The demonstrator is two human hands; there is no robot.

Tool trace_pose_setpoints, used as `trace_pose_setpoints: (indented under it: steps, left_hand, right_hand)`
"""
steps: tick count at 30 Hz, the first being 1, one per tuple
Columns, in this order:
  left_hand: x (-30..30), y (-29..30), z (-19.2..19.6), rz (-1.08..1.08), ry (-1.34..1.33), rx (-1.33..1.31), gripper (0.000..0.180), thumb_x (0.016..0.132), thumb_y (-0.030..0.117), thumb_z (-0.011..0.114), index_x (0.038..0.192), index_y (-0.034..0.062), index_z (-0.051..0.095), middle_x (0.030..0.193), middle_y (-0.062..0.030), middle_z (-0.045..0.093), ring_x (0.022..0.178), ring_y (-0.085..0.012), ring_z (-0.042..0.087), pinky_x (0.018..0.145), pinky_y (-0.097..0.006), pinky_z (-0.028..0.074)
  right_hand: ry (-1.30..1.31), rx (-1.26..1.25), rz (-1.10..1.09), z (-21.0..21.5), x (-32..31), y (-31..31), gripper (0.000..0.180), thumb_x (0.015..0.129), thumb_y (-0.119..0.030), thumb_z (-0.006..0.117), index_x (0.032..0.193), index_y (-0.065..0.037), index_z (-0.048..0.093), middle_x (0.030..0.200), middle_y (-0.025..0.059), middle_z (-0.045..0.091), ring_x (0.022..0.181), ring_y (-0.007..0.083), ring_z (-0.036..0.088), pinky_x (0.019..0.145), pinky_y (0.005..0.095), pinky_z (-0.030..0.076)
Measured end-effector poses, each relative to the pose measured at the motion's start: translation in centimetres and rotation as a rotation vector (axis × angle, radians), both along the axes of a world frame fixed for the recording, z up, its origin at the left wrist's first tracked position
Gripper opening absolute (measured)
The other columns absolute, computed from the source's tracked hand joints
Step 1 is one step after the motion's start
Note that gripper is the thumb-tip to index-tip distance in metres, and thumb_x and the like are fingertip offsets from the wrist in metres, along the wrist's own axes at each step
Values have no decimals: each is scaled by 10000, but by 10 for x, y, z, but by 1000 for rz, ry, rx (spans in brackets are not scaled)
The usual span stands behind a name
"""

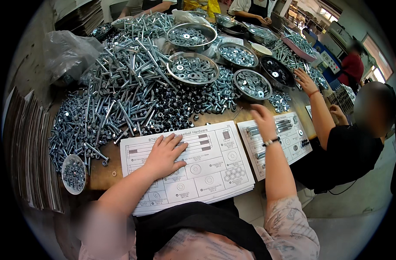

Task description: The person sorts metal fasteners from a large pile on a workbench and places them onto a printed hardware layout sheet. They pick up bolts, nuts, and washers by hand and arrange them into designated spots on the sheet, repeating the process throughout the clip.

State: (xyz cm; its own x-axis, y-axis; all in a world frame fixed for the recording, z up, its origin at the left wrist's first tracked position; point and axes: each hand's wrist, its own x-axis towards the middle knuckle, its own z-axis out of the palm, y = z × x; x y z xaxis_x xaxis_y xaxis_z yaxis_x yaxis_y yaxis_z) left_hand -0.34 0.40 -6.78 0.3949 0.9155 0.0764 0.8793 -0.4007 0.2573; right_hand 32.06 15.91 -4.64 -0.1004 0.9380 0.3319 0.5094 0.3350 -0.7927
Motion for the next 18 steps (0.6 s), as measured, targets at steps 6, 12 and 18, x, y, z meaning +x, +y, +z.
trace_pose_setpoints:
  steps: [6,12,18]
  left_hand:
    - [-2,-1,-2,-1,-48,5,572,760,397,614,1251,146,460,1345,-121,373,1277,-307,292,1055,-478,186]
    - [-3,-2,-2,-2,-53,9,569,767,408,603,1250,143,459,1345,-116,370,1280,-298,284,1056,-476,183]
    - [-2,-1,-2,-5,-62,28,568,759,396,617,1242,140,464,1340,-118,372,1274,-298,292,1052,-473,191]
  right_hand:
    - [-819,-71,151,-16,-64,53,502,682,-327,716,1100,-94,563,1119,141,517,1047,295,500,845,375,453]
    - [-1017,-155,120,-18,-83,61,470,666,-352,720,1035,-96,583,1055,153,534,1010,305,518,831,381,457]
    - [-896,-137,224,-29,-73,72,411,663,-313,720,976,-81,590,933,181,565,923,328,548,793,393,457]
